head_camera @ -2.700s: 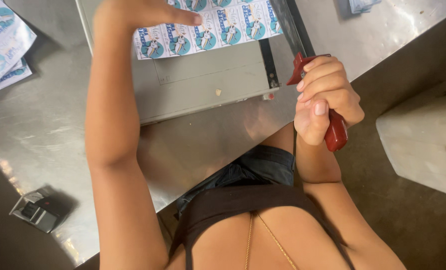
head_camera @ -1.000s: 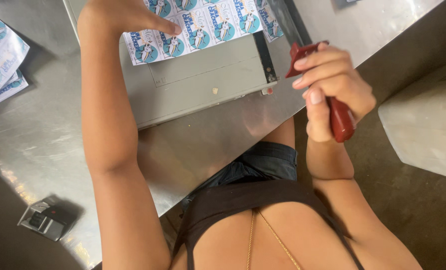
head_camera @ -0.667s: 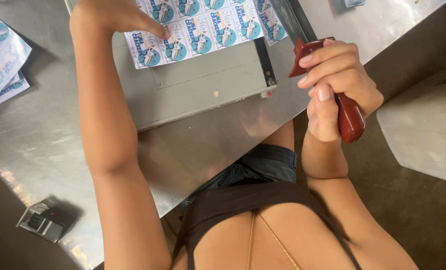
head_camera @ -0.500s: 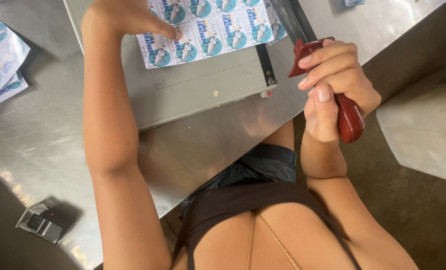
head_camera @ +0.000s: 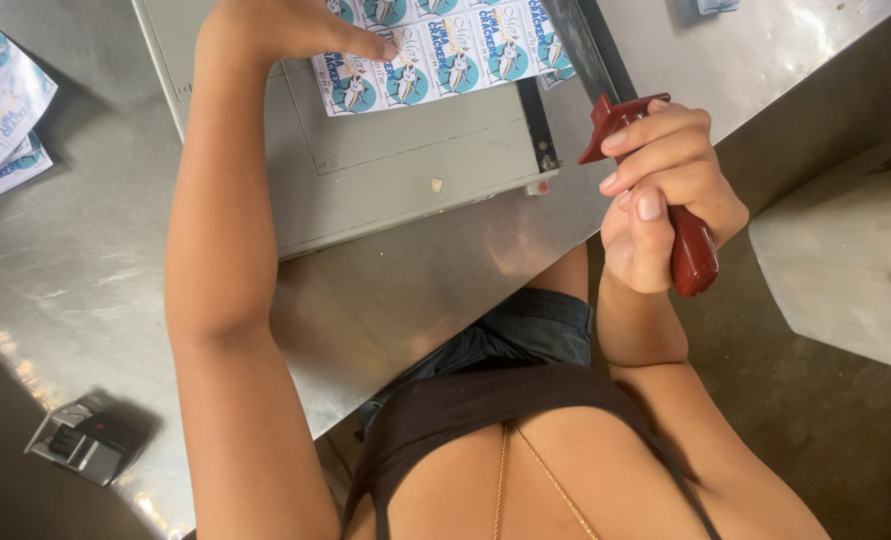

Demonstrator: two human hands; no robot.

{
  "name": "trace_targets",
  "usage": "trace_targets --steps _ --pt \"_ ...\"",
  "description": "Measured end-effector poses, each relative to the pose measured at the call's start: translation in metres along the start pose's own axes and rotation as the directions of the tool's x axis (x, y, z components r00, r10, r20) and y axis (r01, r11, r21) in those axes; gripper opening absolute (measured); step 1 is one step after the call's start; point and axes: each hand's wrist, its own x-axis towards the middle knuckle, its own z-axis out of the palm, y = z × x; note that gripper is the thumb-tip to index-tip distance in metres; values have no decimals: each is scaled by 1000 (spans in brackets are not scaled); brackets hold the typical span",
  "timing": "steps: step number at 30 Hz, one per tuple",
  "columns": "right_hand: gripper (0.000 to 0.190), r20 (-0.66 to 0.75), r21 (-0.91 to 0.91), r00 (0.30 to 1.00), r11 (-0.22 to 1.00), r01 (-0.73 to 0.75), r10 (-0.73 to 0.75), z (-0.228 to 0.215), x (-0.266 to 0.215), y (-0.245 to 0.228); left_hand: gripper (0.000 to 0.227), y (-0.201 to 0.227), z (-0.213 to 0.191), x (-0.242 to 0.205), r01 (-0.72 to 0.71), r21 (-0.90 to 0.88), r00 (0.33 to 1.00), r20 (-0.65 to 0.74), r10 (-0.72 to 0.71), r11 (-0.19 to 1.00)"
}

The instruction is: The person uses a manual paper cutter to slice sheets of printed stickers into individual units. They align the sticker sheets on the cutting mat, press down the lever to cut, and then remove the separated stickers, repeating the process with multiple sheets.

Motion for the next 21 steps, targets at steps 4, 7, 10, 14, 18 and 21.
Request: trace_targets --steps 4,7,10,14,18,21 --pt "19 4 -5 1000 1000 -10 10 0 0 0 75 -5 -1 -1 -10 -1 1000 -10 10 1000" --pt "19 2 -3 1000 1000 -2 2 0 0 1 76 -8 -2 0 -35 -1 999 -9 35 999" --pt "19 1 1 1000 1000 2 -2 0 -1 2 75 -8 -1 2 -6 1 1000 6 6 1000" --pt "19 10 9 1000 1000 9 -9 -1 0 3 76 -8 0 2 -12 -19 1000 5 12 1000" --pt "19 -10 23 1000 1000 -3 4 1 -2 3 77 -8 -1 2 -3 -6 1000 -9 3 1000" --pt "19 -13 4 1000 1000 5 -5 1 -5 3 76 -9 -1 2 -6 -27 1000 7 6 1000"
